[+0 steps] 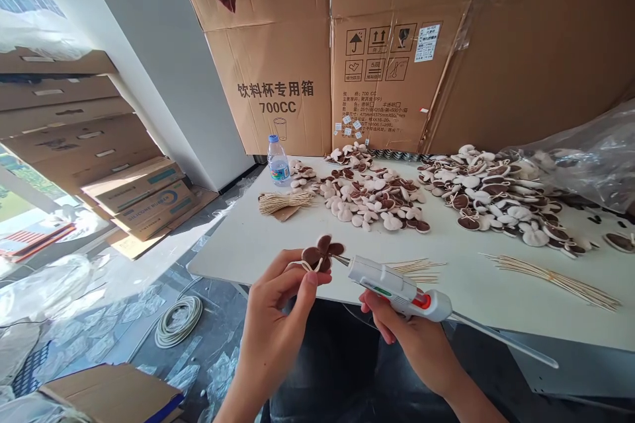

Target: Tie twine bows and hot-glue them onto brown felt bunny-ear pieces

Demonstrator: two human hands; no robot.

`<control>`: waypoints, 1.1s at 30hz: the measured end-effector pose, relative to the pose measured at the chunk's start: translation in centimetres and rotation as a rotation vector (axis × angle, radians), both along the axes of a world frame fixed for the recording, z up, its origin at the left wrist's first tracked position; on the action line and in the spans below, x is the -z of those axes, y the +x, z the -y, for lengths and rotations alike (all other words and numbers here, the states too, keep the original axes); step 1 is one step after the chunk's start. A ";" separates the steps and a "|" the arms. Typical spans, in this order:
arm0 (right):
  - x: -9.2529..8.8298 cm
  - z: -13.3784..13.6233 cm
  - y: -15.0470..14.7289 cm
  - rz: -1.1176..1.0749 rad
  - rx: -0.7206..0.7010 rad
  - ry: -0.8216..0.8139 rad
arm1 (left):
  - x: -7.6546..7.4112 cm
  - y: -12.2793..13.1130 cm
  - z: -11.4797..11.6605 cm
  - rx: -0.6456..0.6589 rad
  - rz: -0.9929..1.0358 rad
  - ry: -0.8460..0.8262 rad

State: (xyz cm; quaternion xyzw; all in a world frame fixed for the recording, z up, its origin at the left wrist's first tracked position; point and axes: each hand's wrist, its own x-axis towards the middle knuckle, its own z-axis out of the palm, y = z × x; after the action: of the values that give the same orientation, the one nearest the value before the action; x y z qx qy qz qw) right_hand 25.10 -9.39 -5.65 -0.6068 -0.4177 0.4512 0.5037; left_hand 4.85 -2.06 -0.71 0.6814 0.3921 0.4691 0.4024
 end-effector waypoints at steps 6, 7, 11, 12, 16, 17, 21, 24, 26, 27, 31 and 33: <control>0.1 0.0 0.0 -0.003 -0.016 0.002 | -0.3 0.1 0.2 0.044 0.005 -0.048; 0.0 0.0 0.0 -0.008 -0.018 0.000 | -0.4 0.1 0.3 0.047 0.014 -0.055; 0.1 0.0 0.1 -0.011 -0.018 0.005 | -0.6 0.2 0.4 0.046 0.022 -0.062; 0.1 0.0 0.2 -0.011 -0.016 0.009 | -0.7 0.2 0.5 0.046 0.020 -0.060; 0.4 -0.1 0.3 -0.005 -0.006 0.013 | -1.0 0.2 0.7 0.053 0.012 -0.059; 0.5 -0.1 0.3 -0.006 -0.004 0.014 | -1.0 0.2 0.8 0.050 0.002 -0.056; 0.6 -0.1 0.2 -0.035 0.001 0.027 | -1.3 0.3 0.9 0.040 -0.027 -0.039; 0.5 -0.2 0.1 -0.054 0.008 0.034 | -1.3 0.2 0.8 0.042 -0.017 -0.025; 0.5 -0.2 0.1 -0.060 0.014 0.047 | -1.2 0.2 0.8 0.042 -0.016 -0.028; 0.5 -0.2 0.0 -0.064 0.014 0.057 | -1.2 0.2 0.9 0.047 -0.017 -0.035; 0.4 -0.2 0.0 -0.061 -0.007 0.069 | -1.3 0.1 0.9 0.078 0.007 -0.071; 0.3 -0.2 0.0 -0.052 -0.010 0.059 | -1.3 0.1 1.0 0.096 0.040 -0.092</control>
State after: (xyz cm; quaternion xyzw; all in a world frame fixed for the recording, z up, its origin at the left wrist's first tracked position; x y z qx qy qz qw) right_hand 25.08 -9.20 -5.99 -0.5777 -0.4206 0.4569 0.5298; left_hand 4.93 -3.04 0.56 0.6706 0.3722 0.4443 0.4631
